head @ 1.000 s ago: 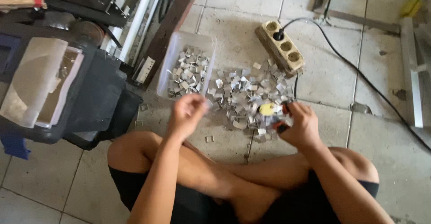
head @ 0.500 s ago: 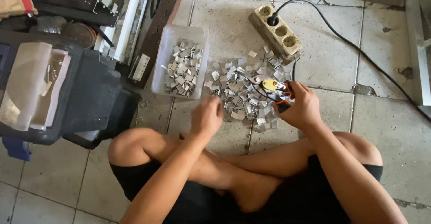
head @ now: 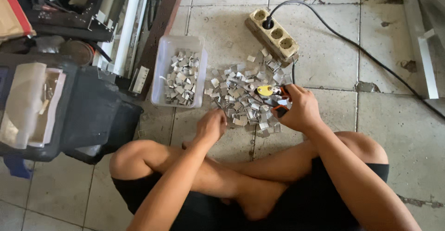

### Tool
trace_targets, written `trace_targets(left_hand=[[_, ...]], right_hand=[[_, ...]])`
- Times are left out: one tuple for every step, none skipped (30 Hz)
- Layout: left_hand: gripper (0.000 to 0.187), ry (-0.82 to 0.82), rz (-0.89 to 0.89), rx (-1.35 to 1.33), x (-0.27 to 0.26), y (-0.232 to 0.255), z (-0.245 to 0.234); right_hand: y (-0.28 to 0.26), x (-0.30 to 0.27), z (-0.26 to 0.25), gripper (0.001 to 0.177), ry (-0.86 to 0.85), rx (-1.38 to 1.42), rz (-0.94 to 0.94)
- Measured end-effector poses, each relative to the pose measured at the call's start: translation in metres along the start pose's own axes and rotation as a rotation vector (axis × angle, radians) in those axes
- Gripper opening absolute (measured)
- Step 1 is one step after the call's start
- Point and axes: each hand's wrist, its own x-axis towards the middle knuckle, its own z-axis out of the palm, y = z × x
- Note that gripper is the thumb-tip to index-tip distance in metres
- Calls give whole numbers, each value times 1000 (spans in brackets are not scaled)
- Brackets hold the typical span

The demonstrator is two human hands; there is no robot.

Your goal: The person sits on the floor and uses pliers to cut small metal pieces from a pile. They pick up each piece, cut it, and place it into a plastic container. The process is repeated continuously throughout the clip.

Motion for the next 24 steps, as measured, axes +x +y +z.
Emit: trace_targets(left_hand=[[6, 4, 3, 1, -3, 10, -11], [6, 105, 16, -107, -4, 21, -23], [9, 206, 30, -215, -6, 32, -35], [9, 202, 35, -212, -6, 34, -45], [8, 384, 199, -359, -7, 35, -54], [9, 567, 356, -509, -9, 36, -63], [9, 564, 356, -509, -16, 44, -75], [10, 614, 380, -523, -23, 53, -85], [12, 664, 404, -537, -30, 62, -97], [12, 665, 399, -543, -30, 61, -97], [12, 668, 430, -561, -29, 60, -99], [13, 678, 461, -578, -28, 59, -101], [13, 685, 456, -583, -26, 56, -100], [12, 684, 478, -582, -25, 54, -98], [12, 683, 500, -582, -22, 53, -96], [12, 686, 496, -587, -24, 54, -99], [12, 670, 518, -590, -26, 56, -101], [12, 653, 540, -592, -28, 57, -103], [12, 655, 536, -598, -30, 58, -105], [11, 644, 545, -599, -31, 58, -106], [11, 633, 554, -599, -32, 59, -108], [11, 636, 552, -602, -34, 61, -110], [12, 629, 561, -656, -36, 64, -111], [12, 619, 569, -709, -39, 67, -113]], right_hand=[[4, -1, 5, 45, 4, 0, -3], [9, -2, 8, 52, -8, -10, -28], [14, -3, 12, 60, -21, -21, -52], [14, -3, 10, 60, -16, -21, -47], [13, -3, 9, 69, -87, -42, -70], [11, -4, 8, 77, -164, -62, -96], [14, -8, 15, 77, -165, -61, -93], [18, -12, 20, 80, -187, -69, -104], [21, -15, 26, 83, -210, -78, -116], [18, -17, 27, 83, -217, -81, -116], [14, -18, 27, 81, -212, -62, -111], [9, -17, 28, 78, -206, -43, -112], [8, -16, 28, 78, -212, -46, -120], [7, -17, 28, 78, -210, -64, -117], [6, -17, 28, 78, -207, -81, -113], [2, -16, 25, 78, -213, -85, -116], [-2, -14, 21, 72, -244, -85, -119], [-6, -13, 18, 65, -274, -85, -121], [-4, -15, 21, 65, -281, -88, -122], [-3, -17, 24, 59, -273, -80, -119], [-1, -19, 27, 54, -265, -72, -116], [0, -18, 28, 54, -268, -74, -119], [0, -17, 29, 51, -273, -37, -119], [0, -18, 30, 48, -278, 2, -117]])
